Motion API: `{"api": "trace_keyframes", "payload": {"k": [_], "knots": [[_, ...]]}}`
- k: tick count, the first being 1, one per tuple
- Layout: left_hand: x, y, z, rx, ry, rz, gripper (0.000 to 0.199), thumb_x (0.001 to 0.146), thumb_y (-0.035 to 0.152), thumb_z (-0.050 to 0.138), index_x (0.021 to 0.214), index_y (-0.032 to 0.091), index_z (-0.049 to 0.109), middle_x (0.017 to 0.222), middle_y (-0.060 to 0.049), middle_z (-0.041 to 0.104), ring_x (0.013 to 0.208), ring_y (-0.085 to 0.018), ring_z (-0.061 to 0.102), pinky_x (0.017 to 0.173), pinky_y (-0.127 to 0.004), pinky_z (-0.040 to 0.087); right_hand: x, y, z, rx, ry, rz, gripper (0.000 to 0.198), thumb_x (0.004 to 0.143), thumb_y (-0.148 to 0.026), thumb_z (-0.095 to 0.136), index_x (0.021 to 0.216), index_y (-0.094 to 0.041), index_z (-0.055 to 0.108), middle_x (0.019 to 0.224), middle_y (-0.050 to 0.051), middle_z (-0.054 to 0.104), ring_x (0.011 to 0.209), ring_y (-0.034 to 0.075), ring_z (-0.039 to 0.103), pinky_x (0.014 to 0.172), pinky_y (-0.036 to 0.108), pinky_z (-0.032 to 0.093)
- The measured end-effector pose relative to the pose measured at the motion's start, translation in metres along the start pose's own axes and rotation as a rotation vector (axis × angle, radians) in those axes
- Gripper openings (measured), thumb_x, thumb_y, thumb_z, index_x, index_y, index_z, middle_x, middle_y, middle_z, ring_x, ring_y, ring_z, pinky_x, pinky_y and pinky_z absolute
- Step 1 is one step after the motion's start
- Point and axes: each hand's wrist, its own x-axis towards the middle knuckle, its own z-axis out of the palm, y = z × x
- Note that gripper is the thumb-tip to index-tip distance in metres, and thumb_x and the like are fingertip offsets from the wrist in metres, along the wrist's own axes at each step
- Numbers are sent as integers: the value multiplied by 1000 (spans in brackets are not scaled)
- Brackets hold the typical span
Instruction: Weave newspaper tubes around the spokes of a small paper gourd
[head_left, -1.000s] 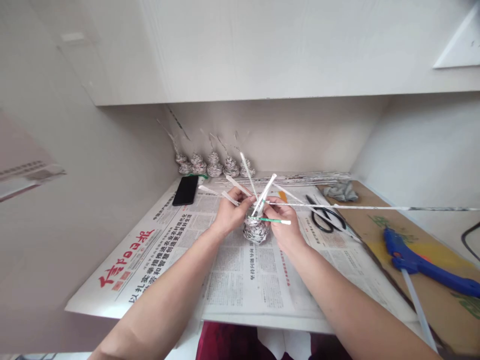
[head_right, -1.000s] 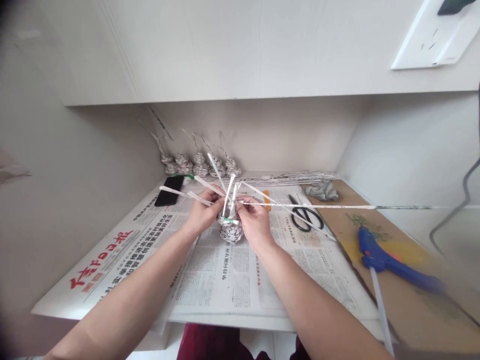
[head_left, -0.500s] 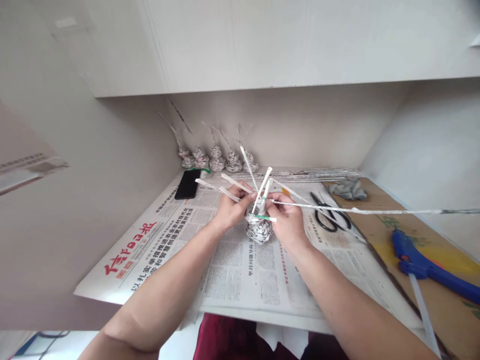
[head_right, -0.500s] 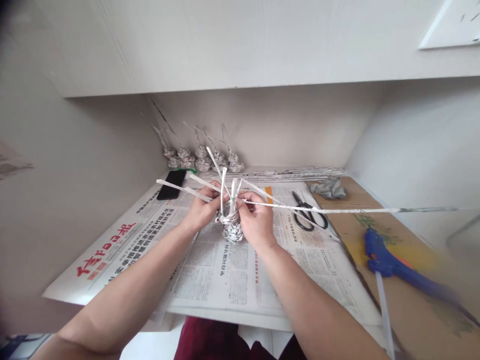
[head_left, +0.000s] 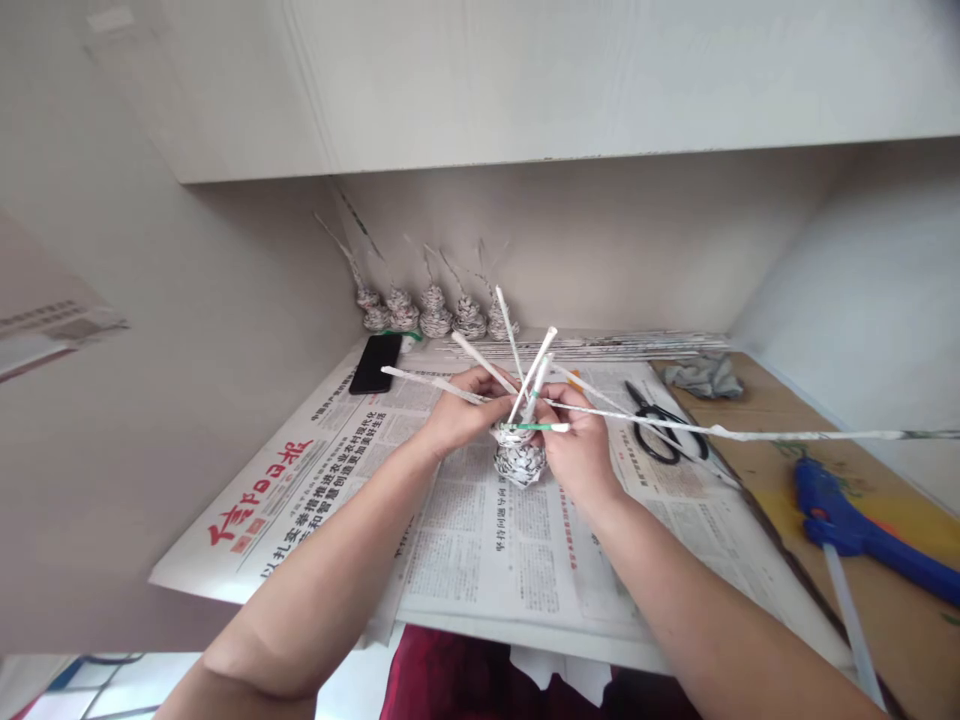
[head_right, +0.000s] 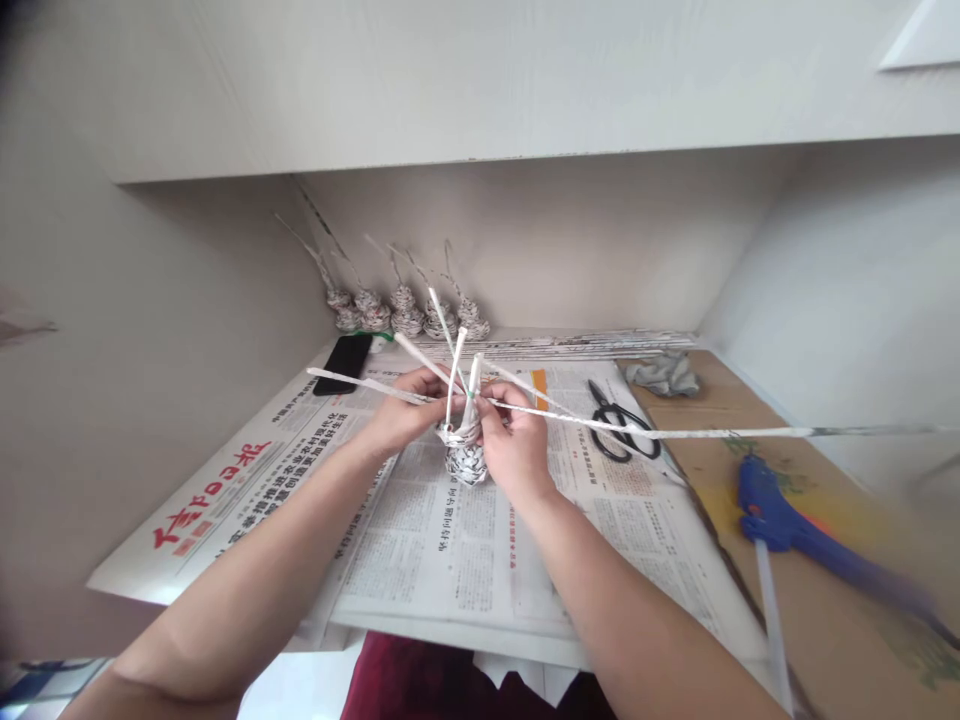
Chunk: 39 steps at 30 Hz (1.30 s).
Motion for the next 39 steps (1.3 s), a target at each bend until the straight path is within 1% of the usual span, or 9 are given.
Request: {"api": "trace_keyframes", "payload": {"k": [5,9,13,17,22,25,33,36,39], "knots": [[-1,2,-2,39,-5,17,27,68,37,76,72,13,63,69,-2,64,61,-12,57,58,-23,45,2,1,0,33,-39,-7,17,78,-37,67,79,-22,58,61,-4,58,49,12,53,46,24,47],[0,1,-5,-41,-44,-11,26,67,35,77,75,14,63,66,-1,64,56,-10,55,56,-23,44,4,-1,-2,39,-86,-10,17,77,-37,67,78,-22,58,62,-4,60,50,12,55,46,23,48],[0,2,-6,12,-17,26,26,63,31,80,73,13,65,69,-2,66,59,-11,56,56,-22,44,4,-5,-2,27,-94,8,18,77,-37,67,79,-22,60,63,-3,62,51,12,56,47,23,47],[-2,8,-5,34,3,30,23,63,30,78,73,12,67,70,-3,67,60,-11,58,58,-23,45,7,-16,-8,19,-66,36,24,73,-37,71,88,-20,64,76,1,66,59,12,59,48,23,47],[-2,11,-4,90,13,-32,20,64,25,77,77,13,69,71,-4,68,62,-13,59,60,-25,47,18,-35,-29,89,73,-50,35,71,-37,72,102,-21,66,81,1,64,62,13,57,46,23,44],[-3,12,-3,127,-11,-44,18,67,25,74,80,13,71,76,-6,71,66,-14,62,64,-26,49,23,-42,-39,64,157,-168,40,75,-38,69,113,-26,64,87,1,64,61,12,56,48,25,45],[-5,18,-6,206,16,-75,14,67,22,72,78,13,72,73,-5,70,64,-14,60,61,-25,46,22,-51,-43,61,203,-292,32,82,-42,63,109,-25,66,85,2,63,56,11,55,50,28,45],[-4,18,-10,205,19,-91,15,67,23,72,78,13,72,74,-6,70,64,-14,60,62,-26,46,22,-53,-44,46,183,-264,37,85,-50,57,111,-25,65,87,5,64,57,12,57,46,26,43],[-4,17,-10,152,7,-104,15,66,22,73,78,13,72,74,-6,71,66,-15,61,63,-26,46,29,-48,-49,91,222,-120,42,83,-58,55,110,-26,61,88,5,65,54,13,57,43,27,43]]}}
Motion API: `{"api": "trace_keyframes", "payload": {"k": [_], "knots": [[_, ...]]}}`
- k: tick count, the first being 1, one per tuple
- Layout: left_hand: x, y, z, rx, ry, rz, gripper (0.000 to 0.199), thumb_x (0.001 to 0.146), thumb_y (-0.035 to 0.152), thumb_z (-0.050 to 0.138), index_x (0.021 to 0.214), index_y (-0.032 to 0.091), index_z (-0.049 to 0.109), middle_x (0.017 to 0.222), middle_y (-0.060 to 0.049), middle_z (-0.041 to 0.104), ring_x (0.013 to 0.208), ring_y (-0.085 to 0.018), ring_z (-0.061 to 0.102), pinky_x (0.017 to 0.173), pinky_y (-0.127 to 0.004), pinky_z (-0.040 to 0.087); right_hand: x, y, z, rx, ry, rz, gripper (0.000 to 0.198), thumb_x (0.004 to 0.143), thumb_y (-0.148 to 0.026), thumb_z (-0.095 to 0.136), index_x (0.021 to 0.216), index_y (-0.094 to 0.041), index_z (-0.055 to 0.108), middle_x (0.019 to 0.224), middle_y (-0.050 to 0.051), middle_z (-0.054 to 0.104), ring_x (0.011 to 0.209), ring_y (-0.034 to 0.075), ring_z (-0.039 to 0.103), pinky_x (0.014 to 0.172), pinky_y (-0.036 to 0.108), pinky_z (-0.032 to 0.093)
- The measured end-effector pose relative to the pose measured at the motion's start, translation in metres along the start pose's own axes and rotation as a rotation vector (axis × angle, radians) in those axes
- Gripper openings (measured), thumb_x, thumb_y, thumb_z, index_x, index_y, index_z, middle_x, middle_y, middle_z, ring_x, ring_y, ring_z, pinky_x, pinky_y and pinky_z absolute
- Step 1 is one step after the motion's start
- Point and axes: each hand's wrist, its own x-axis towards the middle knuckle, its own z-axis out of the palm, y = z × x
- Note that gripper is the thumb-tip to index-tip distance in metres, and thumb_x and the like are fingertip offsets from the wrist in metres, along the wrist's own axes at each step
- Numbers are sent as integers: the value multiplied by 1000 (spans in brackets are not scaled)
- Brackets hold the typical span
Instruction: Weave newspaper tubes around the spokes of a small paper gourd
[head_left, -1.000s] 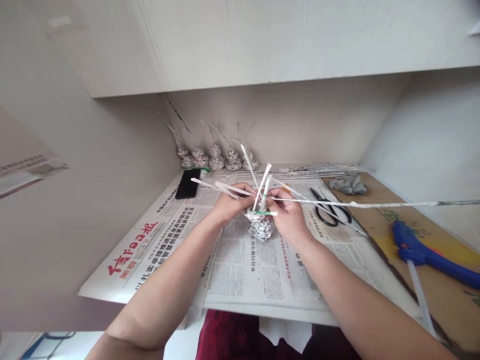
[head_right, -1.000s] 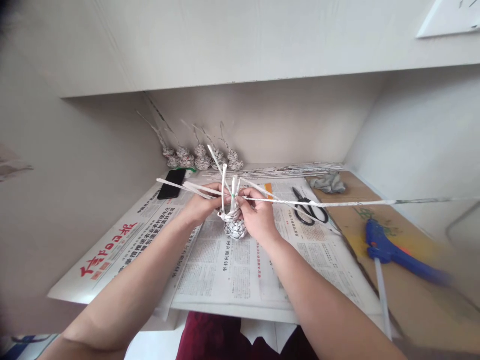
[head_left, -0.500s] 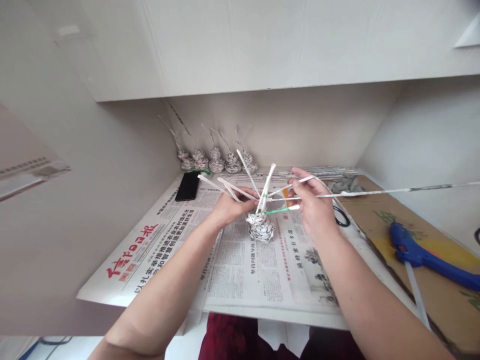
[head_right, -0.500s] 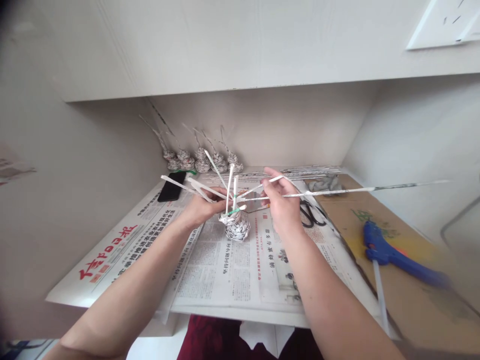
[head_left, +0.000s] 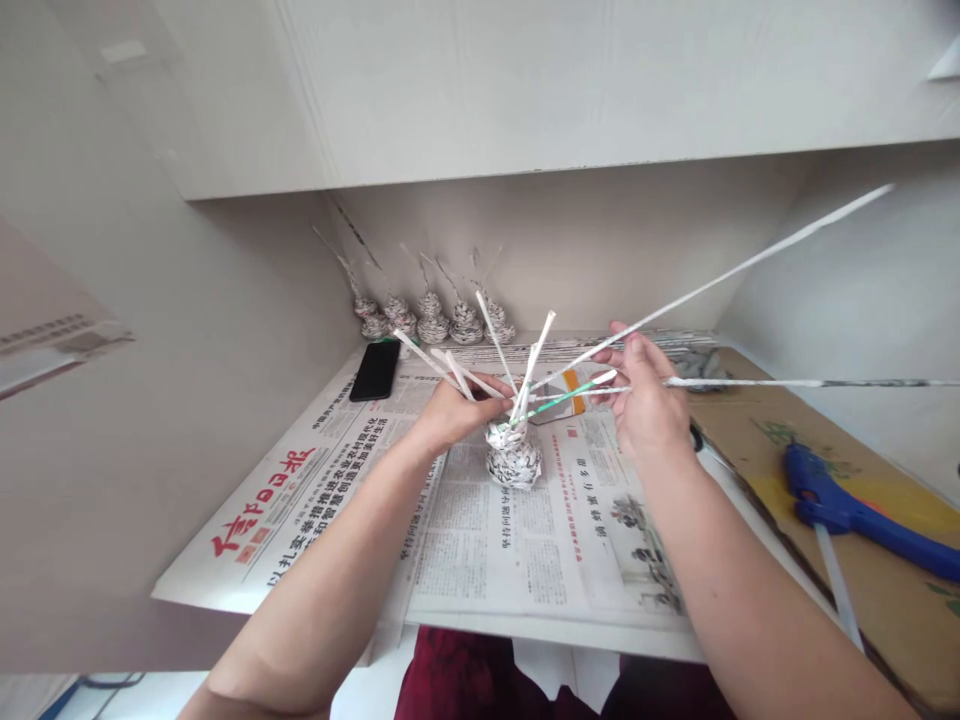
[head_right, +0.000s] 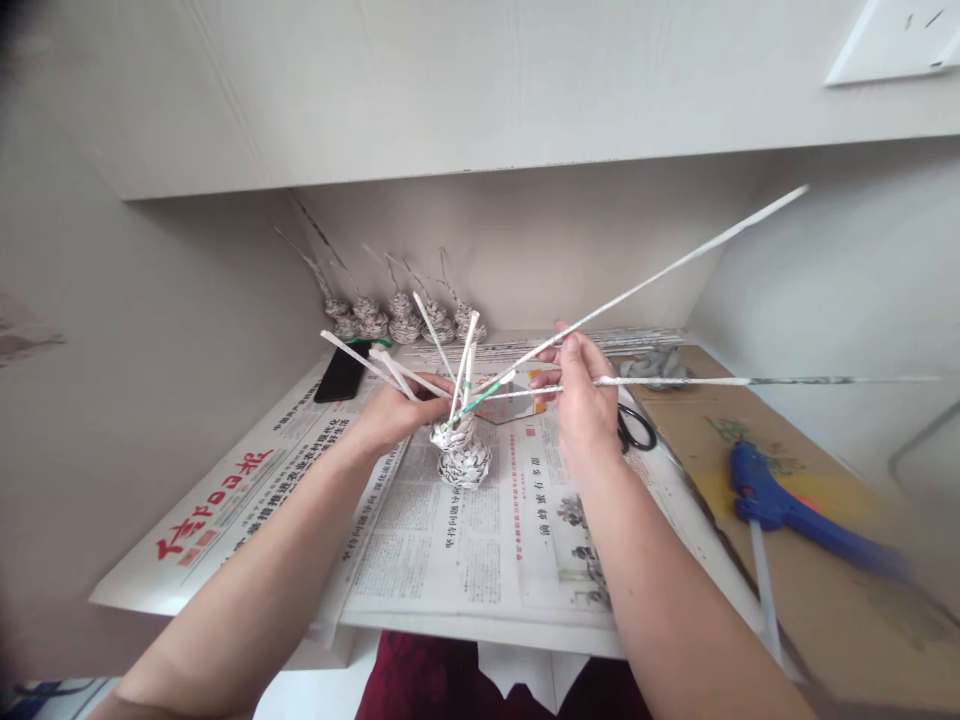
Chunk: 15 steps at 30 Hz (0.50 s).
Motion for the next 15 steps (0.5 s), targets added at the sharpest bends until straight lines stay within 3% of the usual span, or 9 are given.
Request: {"api": "trace_keyframes", "payload": {"k": [4,6,8,10,13,15], "knots": [[1,-3,3,-83,-10,-16,14,66,20,72,78,13,73,77,-7,72,68,-15,62,66,-27,47,8,17,-3,45,56,362,47,76,-69,55,86,-24,59,79,6,67,51,16,58,40,29,43],[2,-5,5,-114,10,-33,15,65,19,73,78,12,73,77,-7,72,68,-15,62,66,-27,48,3,26,0,-21,-116,492,47,74,-70,57,76,-23,58,69,6,66,47,16,56,37,27,39],[2,-6,6,-138,31,-39,16,64,19,73,78,12,72,76,-6,71,68,-15,62,65,-27,48,-8,33,6,-137,-388,534,44,71,-65,64,69,-20,60,60,6,64,43,14,52,34,25,33],[2,-7,7,-156,30,-33,16,63,19,73,77,12,72,74,-6,70,67,-15,61,65,-27,48,-20,35,14,-260,-470,392,37,70,-55,69,65,-19,61,54,2,61,41,12,49,36,24,34],[1,-6,8,-152,36,-44,16,62,19,73,76,12,71,74,-6,70,67,-15,61,65,-27,48,-35,29,24,-442,-341,60,21,73,-40,69,69,-20,66,59,0,64,48,13,54,48,26,43],[-1,-5,10,-146,38,-47,17,61,19,73,77,12,71,75,-6,70,68,-16,62,65,-27,48,-39,25,26,-474,-312,-65,12,75,-33,67,78,-21,69,67,1,68,57,15,60,57,28,47]]}}
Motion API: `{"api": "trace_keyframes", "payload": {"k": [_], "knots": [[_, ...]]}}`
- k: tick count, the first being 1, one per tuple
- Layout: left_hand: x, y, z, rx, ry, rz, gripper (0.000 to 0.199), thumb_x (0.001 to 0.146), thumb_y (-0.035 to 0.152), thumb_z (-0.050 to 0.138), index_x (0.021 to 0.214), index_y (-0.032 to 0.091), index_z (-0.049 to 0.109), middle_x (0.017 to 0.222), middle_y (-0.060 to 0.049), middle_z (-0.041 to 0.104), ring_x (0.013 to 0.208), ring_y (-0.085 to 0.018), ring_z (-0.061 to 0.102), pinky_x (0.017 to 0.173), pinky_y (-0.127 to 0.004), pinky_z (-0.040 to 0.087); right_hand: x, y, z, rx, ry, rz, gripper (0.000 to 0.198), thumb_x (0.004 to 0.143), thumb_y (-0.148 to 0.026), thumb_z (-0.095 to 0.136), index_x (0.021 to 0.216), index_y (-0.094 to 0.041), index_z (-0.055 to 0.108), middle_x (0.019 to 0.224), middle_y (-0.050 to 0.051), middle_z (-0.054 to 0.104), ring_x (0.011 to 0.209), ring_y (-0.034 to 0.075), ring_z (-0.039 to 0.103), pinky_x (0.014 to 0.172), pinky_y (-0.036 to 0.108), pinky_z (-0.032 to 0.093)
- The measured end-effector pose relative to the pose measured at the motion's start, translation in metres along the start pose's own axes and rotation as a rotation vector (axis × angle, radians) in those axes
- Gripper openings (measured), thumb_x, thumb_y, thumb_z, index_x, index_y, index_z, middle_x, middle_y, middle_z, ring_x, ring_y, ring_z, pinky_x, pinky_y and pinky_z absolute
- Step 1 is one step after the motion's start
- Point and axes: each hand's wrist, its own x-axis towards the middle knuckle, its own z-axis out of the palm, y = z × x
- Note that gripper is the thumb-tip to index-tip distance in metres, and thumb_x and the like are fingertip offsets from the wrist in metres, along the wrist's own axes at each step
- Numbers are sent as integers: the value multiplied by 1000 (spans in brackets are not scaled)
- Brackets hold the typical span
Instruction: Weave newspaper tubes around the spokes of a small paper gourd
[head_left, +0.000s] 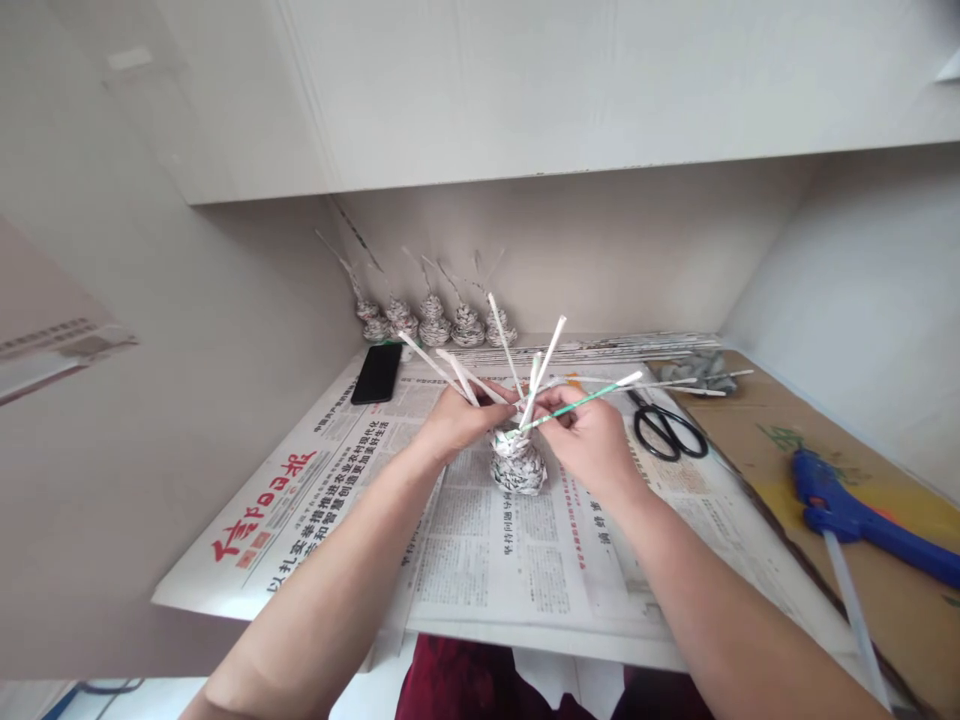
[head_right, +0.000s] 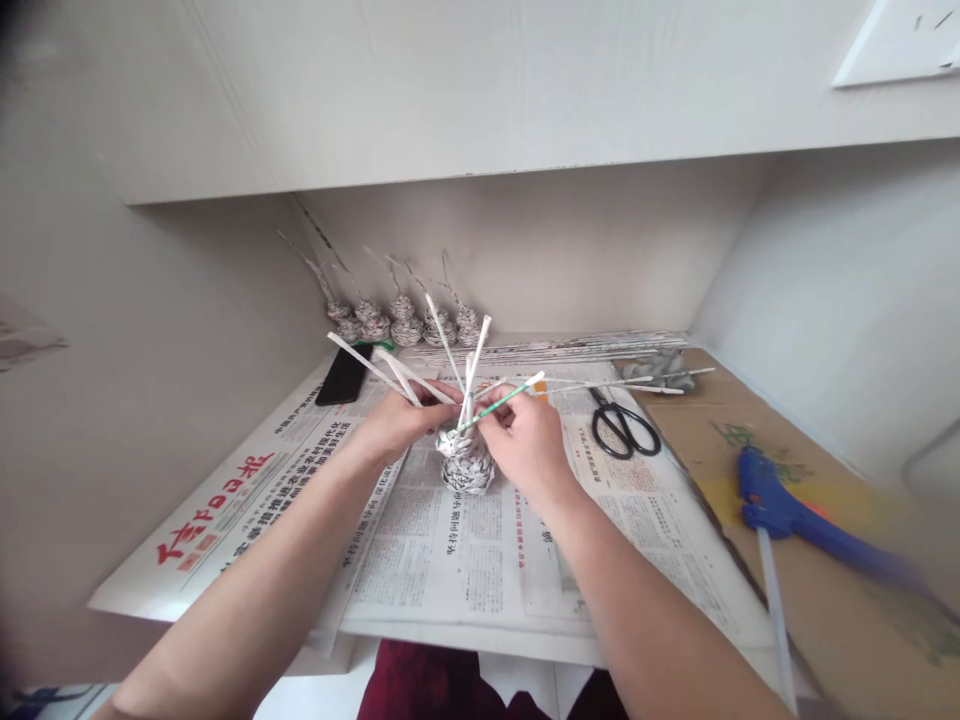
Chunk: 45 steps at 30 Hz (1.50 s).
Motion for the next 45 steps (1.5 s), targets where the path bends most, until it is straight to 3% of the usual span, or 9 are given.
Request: {"api": "trace_keyframes", "payload": {"k": [4,8,14,18,26,31,36,40,45], "knots": [[-3,3,2,41,-42,29,15,63,18,70,77,13,72,78,-7,72,72,-18,64,68,-28,49,1,1,-1,137,-109,-31,12,77,-27,64,86,-22,71,77,3,71,69,18,65,63,30,50],[-4,4,4,96,-33,41,17,66,21,71,81,13,73,78,-7,72,71,-18,64,65,-27,49,1,4,1,103,-48,-24,9,77,-29,64,79,-21,66,72,2,69,66,17,64,64,30,50],[-5,-1,8,95,25,18,20,67,24,72,84,12,72,79,-7,72,71,-17,63,67,-28,50,2,-1,4,339,-33,311,14,71,-31,68,74,-20,59,57,-2,62,44,12,53,38,22,39],[-4,-3,8,119,24,29,20,68,24,71,85,12,72,77,-7,71,69,-16,62,66,-27,49,4,-2,4,361,2,366,20,66,-30,72,79,-21,60,53,-4,59,39,10,49,32,20,33],[-7,2,11,232,47,86,14,70,22,69,82,15,71,72,-4,68,62,-13,57,59,-24,43,5,-4,-2,399,179,163,20,69,-30,70,85,-20,65,65,-3,61,45,8,49,41,21,38],[-11,6,16,232,69,87,15,71,25,70,81,14,70,75,-5,69,67,-14,59,63,-25,46,5,-3,-3,437,172,55,27,72,-25,68,97,-23,60,95,1,65,56,9,57,47,22,45],[-11,6,18,226,85,65,16,70,25,70,81,13,69,77,-6,70,69,-15,62,64,-26,49,4,-4,1,594,169,15,22,71,-19,67,83,-23,49,91,-2,66,50,6,54,41,19,37],[-11,6,18,219,72,56,15,69,24,70,80,13,68,72,-4,68,64,-14,60,60,-24,47,3,-5,3,621,161,-40,23,73,-18,67,84,-23,48,90,-2,67,57,7,57,47,19,42],[-12,5,20,218,70,65,15,70,24,68,81,14,68,72,-4,69,64,-13,60,61,-24,46,6,1,2,596,131,77,26,75,-30,70,94,-22,54,82,-1,67,52,9,56,48,24,49]]}}
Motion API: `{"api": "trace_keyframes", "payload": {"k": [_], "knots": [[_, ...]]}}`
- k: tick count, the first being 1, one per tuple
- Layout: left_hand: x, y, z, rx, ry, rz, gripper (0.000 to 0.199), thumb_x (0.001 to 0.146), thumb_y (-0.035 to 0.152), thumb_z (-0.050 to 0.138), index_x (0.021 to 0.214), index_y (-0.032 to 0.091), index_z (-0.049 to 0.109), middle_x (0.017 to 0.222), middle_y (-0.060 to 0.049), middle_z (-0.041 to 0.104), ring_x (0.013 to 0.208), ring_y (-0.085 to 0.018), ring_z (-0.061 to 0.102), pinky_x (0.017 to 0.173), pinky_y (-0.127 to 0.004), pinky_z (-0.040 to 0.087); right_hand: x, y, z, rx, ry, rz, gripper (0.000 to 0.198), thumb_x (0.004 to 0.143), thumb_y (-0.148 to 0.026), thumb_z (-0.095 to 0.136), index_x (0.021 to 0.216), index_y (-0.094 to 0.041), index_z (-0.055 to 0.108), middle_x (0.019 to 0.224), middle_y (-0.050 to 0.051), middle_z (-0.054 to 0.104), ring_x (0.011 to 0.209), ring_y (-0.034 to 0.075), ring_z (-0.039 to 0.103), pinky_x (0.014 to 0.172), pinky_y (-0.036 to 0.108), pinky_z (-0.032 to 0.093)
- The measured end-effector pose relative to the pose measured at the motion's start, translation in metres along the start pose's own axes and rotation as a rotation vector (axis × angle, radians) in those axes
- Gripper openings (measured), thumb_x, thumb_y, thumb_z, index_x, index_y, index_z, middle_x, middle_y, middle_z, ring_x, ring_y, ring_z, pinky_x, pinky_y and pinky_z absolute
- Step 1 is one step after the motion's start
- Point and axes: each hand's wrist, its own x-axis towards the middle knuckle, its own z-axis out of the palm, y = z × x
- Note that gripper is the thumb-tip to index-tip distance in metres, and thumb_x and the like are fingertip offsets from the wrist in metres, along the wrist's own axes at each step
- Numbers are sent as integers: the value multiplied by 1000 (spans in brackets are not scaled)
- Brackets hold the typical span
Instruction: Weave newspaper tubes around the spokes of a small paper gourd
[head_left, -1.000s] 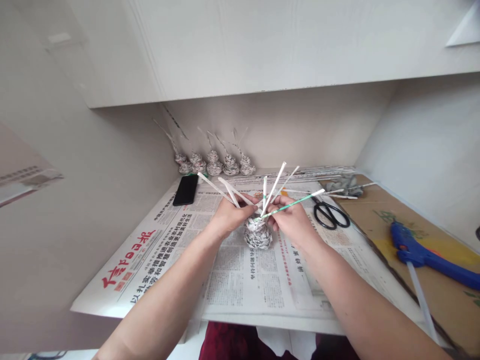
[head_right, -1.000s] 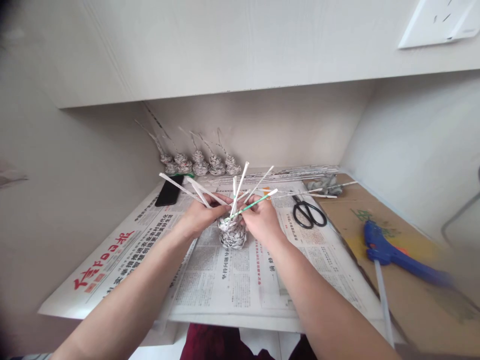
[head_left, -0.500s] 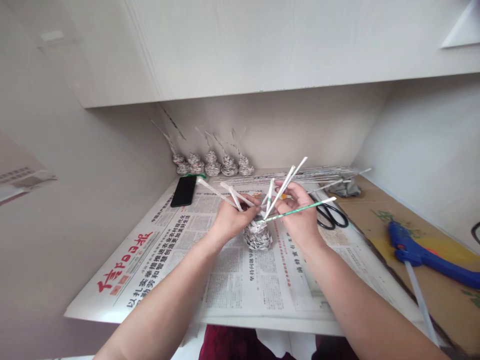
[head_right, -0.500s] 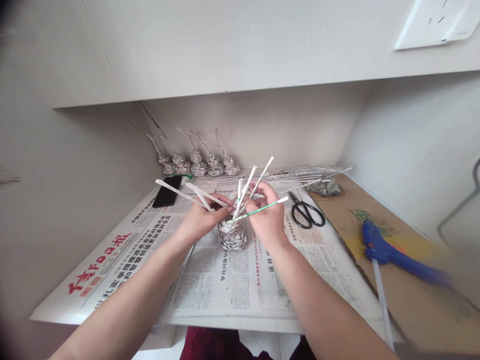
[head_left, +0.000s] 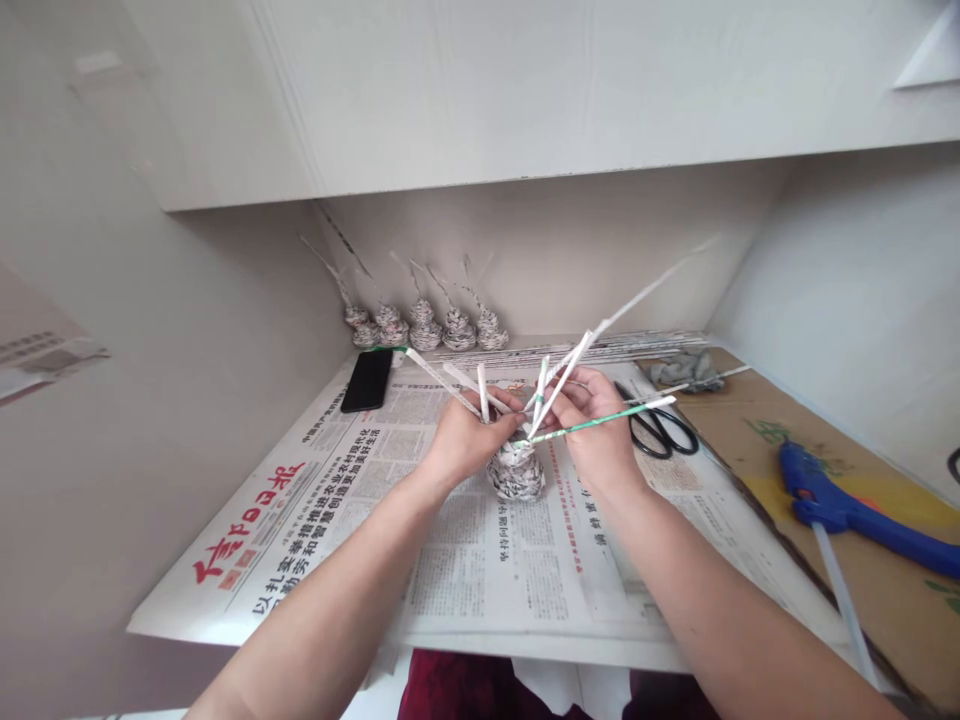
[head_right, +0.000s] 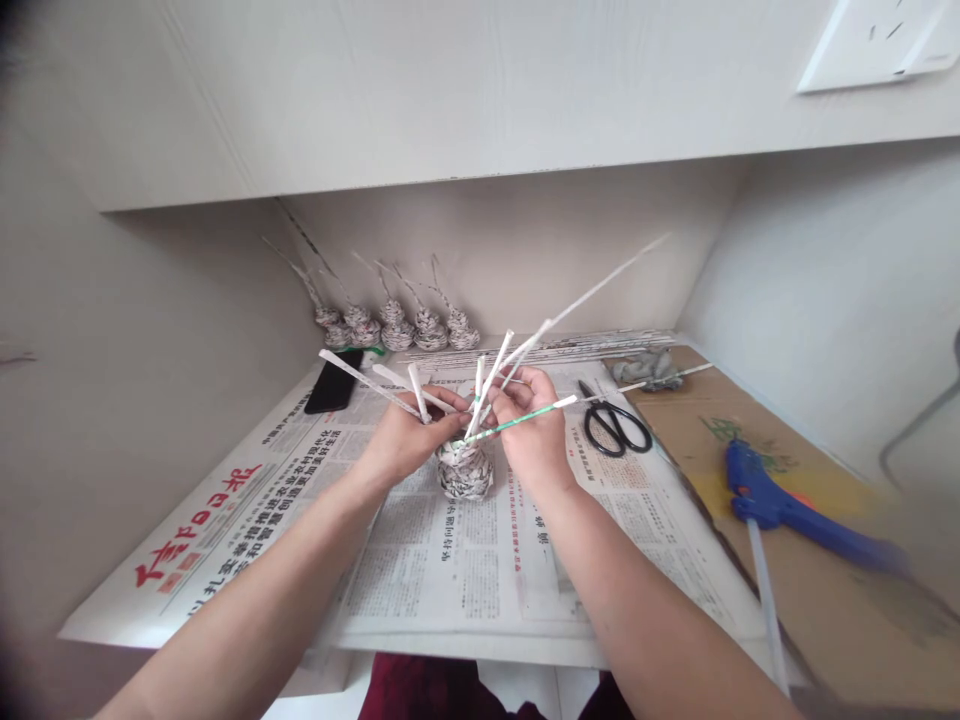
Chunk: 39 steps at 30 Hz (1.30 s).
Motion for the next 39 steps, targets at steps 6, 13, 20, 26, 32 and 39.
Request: {"api": "trace_keyframes", "payload": {"k": [6,13,20,26,32,39], "knots": [[-1,2,3,-55,9,1,12,71,20,67,80,13,68,72,-3,68,63,-12,58,60,-23,45,1,-1,-4,-141,-4,40,26,75,-42,71,77,-18,60,64,0,64,48,11,57,42,23,47],[-2,-1,3,-15,-20,59,9,72,19,65,78,14,69,70,-3,68,62,-12,59,59,-22,44,7,-16,-8,-31,120,-6,30,73,-46,73,83,-21,61,59,-5,59,39,7,48,33,18,35],[-2,-4,3,13,-17,128,9,72,16,64,79,15,70,76,-3,72,69,-14,65,65,-23,49,5,-23,-5,-76,87,45,35,65,-48,77,82,-21,62,61,-3,62,42,10,54,35,22,41],[0,-8,-1,39,13,147,13,71,13,60,78,16,71,79,-3,73,71,-14,66,67,-24,51,-2,-10,-4,-259,-60,156,27,69,-41,74,78,-19,61,59,-2,63,40,10,51,33,20,36],[1,-8,-4,123,156,134,12,69,11,61,74,17,69,72,0,72,64,-13,65,62,-22,48,-9,-1,3,-184,-99,161,28,68,-37,76,87,-20,64,68,-1,64,55,12,59,44,22,48],[1,-4,-7,119,68,173,11,72,11,58,74,16,68,76,-1,70,70,-13,63,67,-23,48,-16,4,11,-125,1,192,32,63,-38,80,85,-20,65,68,-2,64,54,11,58,47,22,52]]}}
